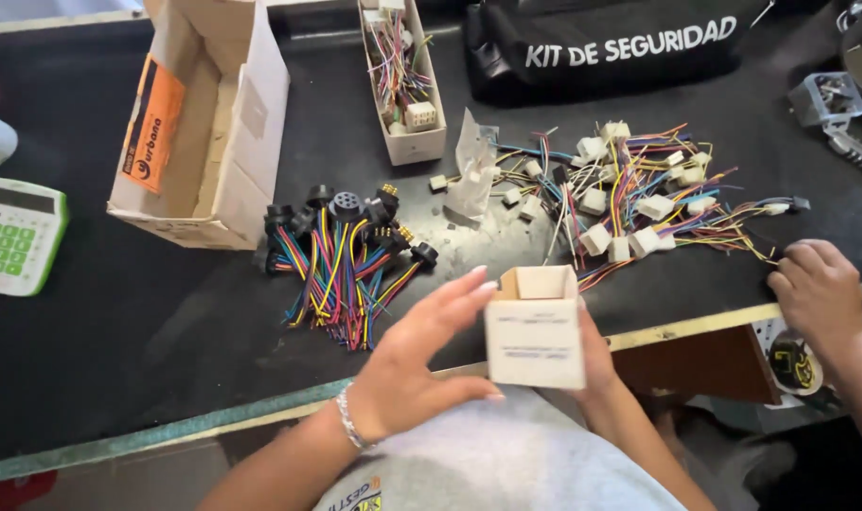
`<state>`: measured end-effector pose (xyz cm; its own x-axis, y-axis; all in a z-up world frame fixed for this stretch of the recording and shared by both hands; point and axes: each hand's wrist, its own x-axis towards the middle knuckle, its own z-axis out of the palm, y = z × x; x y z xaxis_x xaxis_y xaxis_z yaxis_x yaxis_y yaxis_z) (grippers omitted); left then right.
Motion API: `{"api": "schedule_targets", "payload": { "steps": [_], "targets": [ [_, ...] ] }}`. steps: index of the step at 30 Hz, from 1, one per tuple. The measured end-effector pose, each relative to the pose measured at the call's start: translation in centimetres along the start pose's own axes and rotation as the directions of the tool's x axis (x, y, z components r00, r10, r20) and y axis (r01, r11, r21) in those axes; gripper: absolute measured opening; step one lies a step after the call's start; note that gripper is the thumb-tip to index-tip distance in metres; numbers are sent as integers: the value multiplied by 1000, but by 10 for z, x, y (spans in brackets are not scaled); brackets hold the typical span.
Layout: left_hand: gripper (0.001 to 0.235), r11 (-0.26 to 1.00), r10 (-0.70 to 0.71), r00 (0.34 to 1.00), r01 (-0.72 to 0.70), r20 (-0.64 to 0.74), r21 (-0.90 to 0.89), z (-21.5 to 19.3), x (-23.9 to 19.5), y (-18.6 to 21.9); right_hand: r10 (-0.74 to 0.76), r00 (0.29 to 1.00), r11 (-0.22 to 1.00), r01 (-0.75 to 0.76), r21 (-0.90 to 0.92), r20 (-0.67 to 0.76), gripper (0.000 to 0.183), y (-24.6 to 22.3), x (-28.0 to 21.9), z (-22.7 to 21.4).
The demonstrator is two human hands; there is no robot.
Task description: The person organizes a pile of multi-colored wire harnesses with white connectors on a workbench. They pick up individual harnesses, place them into a small cardboard box, and use a pen to write on the box label before continuing to sort the remaining wires.
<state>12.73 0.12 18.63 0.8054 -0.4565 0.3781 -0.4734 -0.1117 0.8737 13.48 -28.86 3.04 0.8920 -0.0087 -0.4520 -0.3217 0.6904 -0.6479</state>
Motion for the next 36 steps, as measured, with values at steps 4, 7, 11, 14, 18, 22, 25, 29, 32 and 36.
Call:
{"api": "schedule_targets", "payload": {
  "steps": [4, 7, 11, 14, 18, 22, 25, 29, 32, 36],
  "targets": [
    [77, 998, 61, 998, -61, -8, 4, 5, 1, 0, -72, 997, 997, 72, 0, 33, 69, -1, -2, 1],
    [78, 999, 47, 999, -47, 12, 9, 2, 1, -6, -147, 987, 989, 146, 17, 57, 70, -2, -4, 1],
    [109, 973, -223, 969, 214, 111, 83, -3, -7, -27, -355, 917, 930, 367, -37, 182, 75, -11, -9, -15],
    [108, 899, -437, 894, 431, 101, 82, -1, -15, -51, -489, 819, 753, 570, -329, 300, 95, -22, -15, -41],
    [105, 828, -560, 827, 560, 45, 21, 5, -25, -77, -356, 858, 641, 513, -570, 371, 113, -21, -20, -58],
    [101, 856, -516, 856, 517, 37, 6, 5, -34, -92, -277, 868, 635, 488, -599, 412, 104, -19, -14, -58],
    [107, 878, -470, 881, 473, -55, 74, 7, -38, -100, -295, 896, 645, 443, -623, 331, 116, -22, -4, -54],
    [104, 887, -439, 895, 445, -75, 121, 10, -40, -108, -233, 925, 573, 381, -725, 301, 106, -29, -7, -27],
    [103, 892, -414, 906, 423, -89, 158, 12, -43, -114, -201, 949, 518, 313, -796, 243, 102, -30, -11, -14],
    [102, 900, -385, 919, 395, -91, 185, 12, -44, -118, -197, 954, 424, 291, -858, 226, 101, -34, -12, -6]
  ]
}}
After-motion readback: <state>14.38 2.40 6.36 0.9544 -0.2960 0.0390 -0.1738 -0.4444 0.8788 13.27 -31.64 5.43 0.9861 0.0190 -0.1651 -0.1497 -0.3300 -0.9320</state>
